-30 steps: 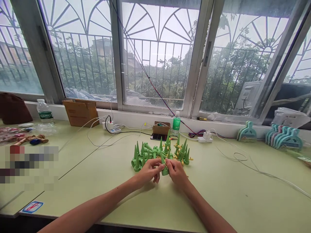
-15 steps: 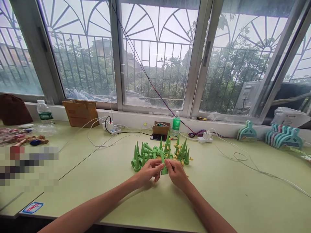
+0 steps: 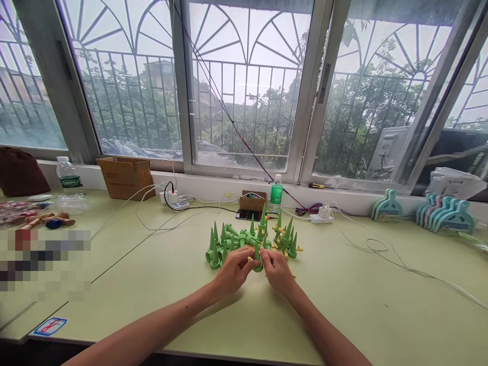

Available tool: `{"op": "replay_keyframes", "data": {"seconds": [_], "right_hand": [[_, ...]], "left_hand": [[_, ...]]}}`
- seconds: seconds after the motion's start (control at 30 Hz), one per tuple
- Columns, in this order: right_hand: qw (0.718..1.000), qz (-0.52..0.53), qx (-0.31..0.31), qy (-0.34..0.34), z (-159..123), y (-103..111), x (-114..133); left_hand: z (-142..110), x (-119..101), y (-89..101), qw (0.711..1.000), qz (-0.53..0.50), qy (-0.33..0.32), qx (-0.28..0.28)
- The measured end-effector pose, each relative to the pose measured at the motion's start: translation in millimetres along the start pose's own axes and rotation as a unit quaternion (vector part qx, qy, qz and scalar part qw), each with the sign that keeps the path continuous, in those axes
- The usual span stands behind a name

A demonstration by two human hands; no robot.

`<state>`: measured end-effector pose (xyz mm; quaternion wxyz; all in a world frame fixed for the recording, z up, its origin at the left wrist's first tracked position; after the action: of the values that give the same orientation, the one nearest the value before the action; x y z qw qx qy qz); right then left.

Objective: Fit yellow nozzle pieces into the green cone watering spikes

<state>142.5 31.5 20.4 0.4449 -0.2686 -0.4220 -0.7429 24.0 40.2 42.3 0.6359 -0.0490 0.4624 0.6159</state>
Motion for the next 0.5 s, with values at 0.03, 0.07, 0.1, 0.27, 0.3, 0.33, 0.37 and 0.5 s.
{"op": "replay_keyframes", "data": {"seconds": [0.03, 0.07, 0.1, 0.27, 0.3, 0.33, 0.37, 0.5], "right_hand": [[1.000, 0.003, -0.001, -0.002, 0, 0, -1], [1.000, 0.005, -0.002, -0.004, 0, 0, -1], [1.000, 0.006, -0.002, -0.005, 0, 0, -2], [1.000, 0.003, 0.002, -0.005, -1, 0, -2], [1.000, 0.001, 0.003, -0.004, -1, 0, -2], [1.000, -0.002, 0.002, -0.002, -1, 1, -2], [1.000, -0.007, 0.002, 0.002, -1, 1, -1], [0.999, -0.036, 0.000, 0.028, -2, 2, 3]], "left_hand": [[0, -1, 0.1, 1.000, 0.013, -0.009, -0.003], [0, 0, -0.5, 1.000, 0.016, -0.009, -0.001], [0, 1, -1.7, 1.000, 0.011, -0.001, 0.003], [-1, 19, -13.2, 0.989, -0.104, 0.095, 0.043], [-1, 22, -15.3, 0.983, -0.133, 0.113, 0.049], [-2, 24, -17.2, 0.977, -0.159, 0.129, 0.057], [-2, 26, -19.1, 0.970, -0.184, 0.143, 0.066], [-4, 29, -26.0, 0.939, -0.257, 0.193, 0.120]]}}
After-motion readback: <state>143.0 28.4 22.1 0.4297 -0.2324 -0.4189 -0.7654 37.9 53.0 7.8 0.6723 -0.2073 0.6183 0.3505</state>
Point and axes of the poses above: each hand's wrist, its own z-axis towards the middle knuckle, its own y-axis out of the back of the hand, x = y × z, the point moved 8 cm from there along z, towards the middle knuckle, and after that the axes turned 2 degrees about z, right-handed, at the moved point
